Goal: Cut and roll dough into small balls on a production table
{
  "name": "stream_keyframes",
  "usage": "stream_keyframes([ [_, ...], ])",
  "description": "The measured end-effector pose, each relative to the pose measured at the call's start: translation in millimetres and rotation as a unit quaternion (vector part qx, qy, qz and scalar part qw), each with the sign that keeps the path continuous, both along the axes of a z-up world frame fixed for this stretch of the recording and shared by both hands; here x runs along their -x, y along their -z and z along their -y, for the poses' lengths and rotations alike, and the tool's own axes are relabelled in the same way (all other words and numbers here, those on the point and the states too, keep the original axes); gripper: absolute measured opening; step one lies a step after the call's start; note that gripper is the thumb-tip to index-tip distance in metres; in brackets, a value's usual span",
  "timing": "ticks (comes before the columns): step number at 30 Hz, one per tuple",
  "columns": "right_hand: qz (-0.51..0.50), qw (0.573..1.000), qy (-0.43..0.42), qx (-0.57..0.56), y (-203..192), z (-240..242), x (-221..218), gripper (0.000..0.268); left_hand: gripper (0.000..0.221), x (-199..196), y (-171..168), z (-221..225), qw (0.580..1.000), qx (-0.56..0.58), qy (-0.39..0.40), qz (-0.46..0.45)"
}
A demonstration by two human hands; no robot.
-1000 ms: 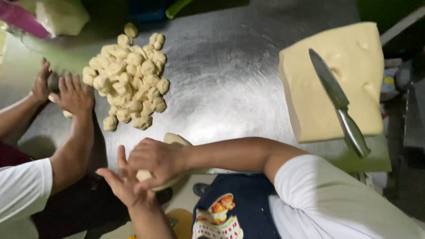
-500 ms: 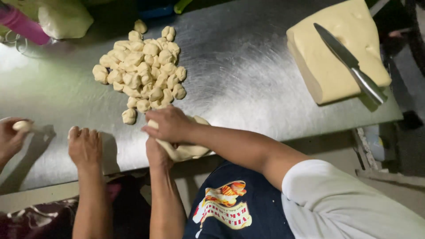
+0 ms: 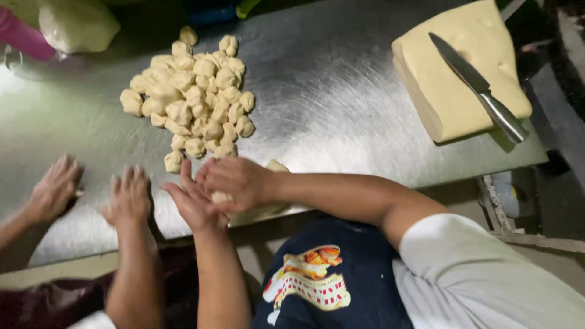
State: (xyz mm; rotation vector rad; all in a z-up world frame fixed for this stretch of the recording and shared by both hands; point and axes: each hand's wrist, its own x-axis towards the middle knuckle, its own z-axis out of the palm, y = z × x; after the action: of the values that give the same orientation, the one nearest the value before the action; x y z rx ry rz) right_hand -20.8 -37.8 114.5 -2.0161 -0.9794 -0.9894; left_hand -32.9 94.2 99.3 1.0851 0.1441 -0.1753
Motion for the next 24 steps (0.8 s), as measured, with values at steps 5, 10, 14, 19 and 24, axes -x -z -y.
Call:
stream_keyframes([
  [5,-0.110,0.982,0.078,-0.129,8,36,-52,0.047,0.049,-27,42,41,0.965,-0.249,-0.074,-0.034],
  [10,-0.099,0.992,-0.047,-0.066,7,80,-26,0.047,0.042,42,-81,145,0.992,-0.067,-0.102,-0.042],
  [14,-0.234,0.966,0.041,-0.103,38,69,-52,0.030,0.043,79,-36,146,0.936,-0.345,0.065,-0.015],
  [19,-0.358,0.933,-0.005,-0.021,9,67,-81,0.077,0.039,78,-10,135,0.849,-0.494,0.186,0.002],
  [24,-0.142,0.979,-0.073,-0.128,-11,62,-56,0.047,0.056,17,15,76,0.987,-0.112,-0.084,-0.074],
])
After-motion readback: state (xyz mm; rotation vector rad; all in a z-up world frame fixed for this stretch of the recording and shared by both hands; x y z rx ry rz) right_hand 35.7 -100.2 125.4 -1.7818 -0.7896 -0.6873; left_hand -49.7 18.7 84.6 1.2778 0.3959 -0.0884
